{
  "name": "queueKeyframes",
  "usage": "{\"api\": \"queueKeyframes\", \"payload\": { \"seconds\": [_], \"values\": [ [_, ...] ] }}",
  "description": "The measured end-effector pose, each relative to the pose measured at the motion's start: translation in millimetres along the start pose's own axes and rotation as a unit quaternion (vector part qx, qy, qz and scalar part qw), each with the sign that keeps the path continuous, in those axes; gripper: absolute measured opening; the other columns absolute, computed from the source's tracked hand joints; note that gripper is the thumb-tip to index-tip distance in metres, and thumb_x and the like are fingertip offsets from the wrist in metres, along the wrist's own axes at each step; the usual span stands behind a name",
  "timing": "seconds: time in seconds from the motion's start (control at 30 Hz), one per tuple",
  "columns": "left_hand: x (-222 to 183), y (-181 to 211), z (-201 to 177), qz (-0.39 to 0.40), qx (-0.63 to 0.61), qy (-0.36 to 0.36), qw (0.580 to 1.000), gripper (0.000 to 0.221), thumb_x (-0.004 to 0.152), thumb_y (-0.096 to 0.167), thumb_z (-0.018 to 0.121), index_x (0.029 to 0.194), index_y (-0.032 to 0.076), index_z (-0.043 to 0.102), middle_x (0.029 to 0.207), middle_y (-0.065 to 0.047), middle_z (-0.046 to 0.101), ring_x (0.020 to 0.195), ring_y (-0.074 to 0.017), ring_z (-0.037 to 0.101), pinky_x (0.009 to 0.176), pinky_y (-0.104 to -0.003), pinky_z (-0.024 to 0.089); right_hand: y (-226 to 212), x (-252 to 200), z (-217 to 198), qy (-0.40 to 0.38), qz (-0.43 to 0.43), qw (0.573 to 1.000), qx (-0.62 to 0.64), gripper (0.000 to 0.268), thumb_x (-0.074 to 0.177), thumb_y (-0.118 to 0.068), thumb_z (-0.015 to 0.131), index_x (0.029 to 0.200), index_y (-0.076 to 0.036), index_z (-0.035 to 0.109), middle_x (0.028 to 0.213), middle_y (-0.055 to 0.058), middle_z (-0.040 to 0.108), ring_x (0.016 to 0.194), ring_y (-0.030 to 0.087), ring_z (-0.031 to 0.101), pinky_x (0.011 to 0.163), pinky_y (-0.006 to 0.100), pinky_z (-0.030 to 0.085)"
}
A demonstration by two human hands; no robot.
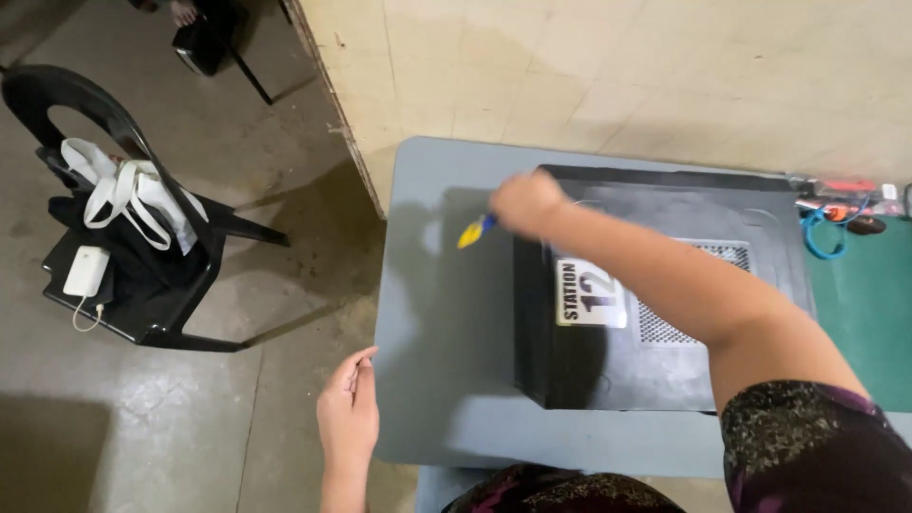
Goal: The person is cleaning the exterior of a computer tower using a small brush, focusing on the vents and side panels, and rotating the case to reach all sides.
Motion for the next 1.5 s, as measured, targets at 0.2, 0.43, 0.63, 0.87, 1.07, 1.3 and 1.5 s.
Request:
{"api": "queueKeyframes", "payload": {
  "seconds": [0.2,0.43,0.63,0.87,1.07,1.3,1.5],
  "values": [
    [24.4,-37.5,-19.4,0.035,0.015,0.014,0.999,0.034,0.101,0.029,0.049,0.116,0.019,0.078,0.104,0.001,0.082,0.097,-0.0124,0.075,0.085,-0.028,0.053,-168.6,-57.2,186.2,-0.309,-0.340,0.888,0.002,0.042,0.084,-0.042,0.070,0.110,-0.010,0.076,0.100,0.012,0.074,0.091,0.033,0.070,0.072,0.046,0.057],
    [36.6,-62.2,-50.6,-0.038,0.032,0.009,0.999,0.039,0.102,0.031,0.046,0.122,0.020,0.078,0.064,-0.002,0.060,0.057,-0.0159,0.050,0.065,-0.029,0.042,-14.5,140.6,158.4,-0.280,-0.020,0.960,0.004,0.020,0.096,-0.020,0.060,0.107,-0.018,0.077,0.106,0.003,0.071,0.093,0.024,0.068,0.079,0.040,0.056],
    [48.8,-82.7,-54.7,-0.042,0.049,-0.001,0.998,0.040,0.102,0.033,0.045,0.122,0.020,0.077,0.070,-0.002,0.067,0.065,-0.0166,0.057,0.069,-0.030,0.045,-131.2,60.6,211.1,-0.299,-0.185,0.929,-0.114,0.032,0.097,-0.036,0.061,0.114,-0.015,0.077,0.116,0.006,0.073,0.111,0.027,0.067,0.092,0.043,0.053],
    [54.4,-68.2,-59.8,-0.053,0.034,-0.017,0.998,0.040,0.100,0.032,0.046,0.122,0.019,0.077,0.088,0.002,0.079,0.067,-0.0136,0.061,0.073,-0.027,0.047,-127.9,-3.8,152.2,-0.413,-0.312,0.853,-0.072,0.036,0.096,-0.038,0.058,0.106,-0.009,0.075,0.103,0.010,0.072,0.096,0.026,0.068,0.086,0.041,0.053],
    [65.4,-73.4,-30.3,-0.054,0.027,-0.048,0.997,0.036,0.100,0.029,0.048,0.122,0.022,0.076,0.120,0.001,0.080,0.114,-0.0138,0.074,0.094,-0.028,0.053,11.0,123.0,93.1,-0.146,0.143,0.978,-0.036,0.031,0.099,-0.018,0.053,0.120,-0.020,0.076,0.129,0.006,0.071,0.119,0.029,0.067,0.093,0.043,0.051],
    [50.9,-48.9,-22.3,-0.056,0.046,-0.084,0.994,0.037,0.100,0.030,0.046,0.120,0.021,0.076,0.116,0.002,0.082,0.112,-0.0126,0.075,0.092,-0.026,0.054,-188.7,-103.7,121.3,-0.401,-0.347,0.847,-0.034,0.047,0.085,-0.042,0.057,0.101,-0.003,0.077,0.089,0.016,0.075,0.082,0.033,0.068,0.076,0.044,0.055],
    [46.6,-52.9,-11.5,-0.033,0.065,-0.075,0.994,0.036,0.100,0.029,0.047,0.120,0.022,0.076,0.110,0.002,0.082,0.104,-0.0120,0.076,0.088,-0.026,0.053,-21.3,46.3,120.3,-0.164,-0.129,0.978,0.004,0.024,0.079,-0.022,0.062,0.057,-0.018,0.070,0.051,-0.005,0.059,0.051,0.020,0.062,0.047,0.035,0.052]
  ]
}}
Point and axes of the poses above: each hand's wrist, its own x-axis towards the middle knuckle, its own z-axis out of the palm, y = z × x, the point moved 8 cm from there along x, towards the middle knuckle
